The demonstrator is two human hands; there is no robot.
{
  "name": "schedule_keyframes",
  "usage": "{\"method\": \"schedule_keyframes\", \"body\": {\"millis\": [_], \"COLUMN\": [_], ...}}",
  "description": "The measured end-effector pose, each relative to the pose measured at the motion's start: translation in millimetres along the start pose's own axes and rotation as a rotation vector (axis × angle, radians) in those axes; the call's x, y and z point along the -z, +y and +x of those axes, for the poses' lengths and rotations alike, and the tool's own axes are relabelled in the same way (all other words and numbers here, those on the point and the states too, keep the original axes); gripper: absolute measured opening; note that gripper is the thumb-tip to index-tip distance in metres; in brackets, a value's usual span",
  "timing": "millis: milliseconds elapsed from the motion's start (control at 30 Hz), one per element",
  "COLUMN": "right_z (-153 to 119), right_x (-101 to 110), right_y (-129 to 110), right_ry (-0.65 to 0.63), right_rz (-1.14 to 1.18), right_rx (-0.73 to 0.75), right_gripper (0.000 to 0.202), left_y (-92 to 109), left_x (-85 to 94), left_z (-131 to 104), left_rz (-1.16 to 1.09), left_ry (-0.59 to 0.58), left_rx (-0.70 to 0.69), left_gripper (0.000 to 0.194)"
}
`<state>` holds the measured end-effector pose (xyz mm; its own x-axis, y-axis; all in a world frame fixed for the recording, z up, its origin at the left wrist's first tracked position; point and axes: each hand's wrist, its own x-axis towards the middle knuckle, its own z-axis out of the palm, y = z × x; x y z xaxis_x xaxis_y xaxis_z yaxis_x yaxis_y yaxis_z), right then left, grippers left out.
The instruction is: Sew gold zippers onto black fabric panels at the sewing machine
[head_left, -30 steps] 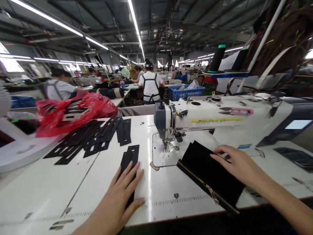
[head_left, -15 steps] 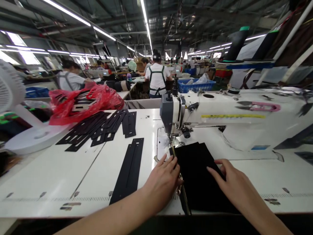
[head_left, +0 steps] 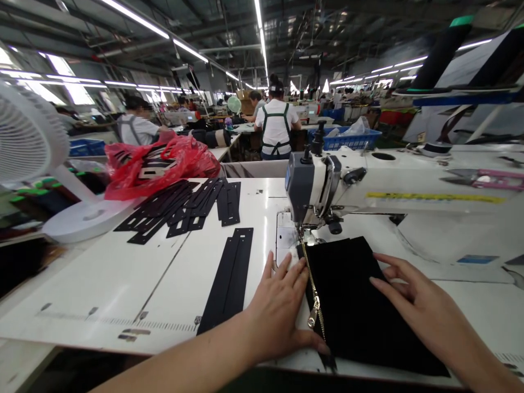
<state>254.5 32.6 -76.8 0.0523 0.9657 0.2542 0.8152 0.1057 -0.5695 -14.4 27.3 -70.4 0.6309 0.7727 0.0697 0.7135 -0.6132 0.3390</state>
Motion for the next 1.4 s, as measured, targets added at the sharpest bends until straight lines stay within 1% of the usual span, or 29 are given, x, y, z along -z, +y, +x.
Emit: {"method": "schedule_keyframes", "body": {"millis": [67,100,167,200,267,333,367,433,500,600,667,767,867,900,933,967,1000,1067,1100,1133,1167,1233,1300,1400], "right_z": [1,1,1,1,3,5,6,7,6,3,2,2,3,3,3,3,3,3,3,3,4,5,7,10], "right_x": [-1,-2,-4,-4,-5,-10,-15,-31,-48,-64,-66,-64,-63,-63,-63,-63,-63,-63,-63,-62,-62,-62,-64,-67], "right_y": [7,11,17,17,6,-13,-23,-38,-43,-37,-32,-30,-31,-32,-32,-32,-31,-31,-30,-30,-30,-30,-29,-25], "right_ry": [0.073,0.093,0.097,0.101,0.139,0.149,0.116,-0.011,-0.111,-0.167,-0.17,-0.175,-0.185,-0.185,-0.185,-0.186,-0.188,-0.173,-0.158,-0.136,-0.11,-0.052,0.006,0.072], "right_rz": [-0.089,-0.128,-0.227,-0.304,-0.471,-0.528,-0.496,-0.393,-0.356,-0.352,-0.335,-0.33,-0.355,-0.366,-0.374,-0.38,-0.382,-0.375,-0.373,-0.375,-0.378,-0.386,-0.399,-0.419], "right_rx": [0.119,0.203,0.37,0.429,0.49,0.563,0.625,0.73,0.756,0.739,0.743,0.749,0.739,0.739,0.74,0.741,0.742,0.745,0.75,0.759,0.773,0.81,0.845,0.883], "right_gripper": [0.044,0.04,0.038,0.039,0.042,0.041,0.039,0.04,0.045,0.049,0.049,0.05,0.051,0.051,0.051,0.051,0.051,0.051,0.051,0.051,0.05,0.049,0.048,0.047], "left_y": [1,1,0,-1,-3,-6,-8,-10,-10,-6,-2,4,5,3,1,-4,-9,-22,-29,-36,-41,-49,-53,-56], "left_x": [1.6,2.5,4.1,4.7,5.8,7.0,7.9,10.2,13.7,18.2,17.9,11.0,6.7,8.4,11.9,16.7,22.0,30.7,33.0,33.7,33.3,31.8,33.9,46.7], "left_z": [1,2,4,5,8,11,12,12,8,-6,-18,-33,-45,-49,-53,-58,-64,-79,-88,-96,-105,-120,-130,-135], "left_rz": [0.013,0.021,0.032,0.034,0.034,0.035,0.036,0.034,0.021,-0.013,-0.029,-0.043,-0.04,-0.033,-0.021,0.0,0.031,0.13,0.187,0.23,0.251,0.249,0.217,0.134], "left_ry": [-0.013,-0.023,-0.04,-0.047,-0.06,-0.072,-0.079,-0.088,-0.091,-0.089,-0.074,-0.034,-0.031,-0.043,-0.056,-0.059,-0.043,0.044,0.095,0.109,0.077,-0.047,-0.14,-0.163], "left_rx": [-0.001,-0.001,-0.004,-0.009,-0.026,-0.047,-0.057,-0.071,-0.094,-0.174,-0.217,-0.246,-0.37,-0.406,-0.411,-0.369,-0.284,-0.037,0.069,0.142,0.175,0.193,0.204,0.209], "left_gripper": [0.109,0.11,0.111,0.112,0.112,0.112,0.111,0.111,0.104,0.073,0.056,0.049,0.029,0.028,0.031,0.037,0.048,0.076,0.088,0.099,0.109,0.124,0.123,0.103]}}
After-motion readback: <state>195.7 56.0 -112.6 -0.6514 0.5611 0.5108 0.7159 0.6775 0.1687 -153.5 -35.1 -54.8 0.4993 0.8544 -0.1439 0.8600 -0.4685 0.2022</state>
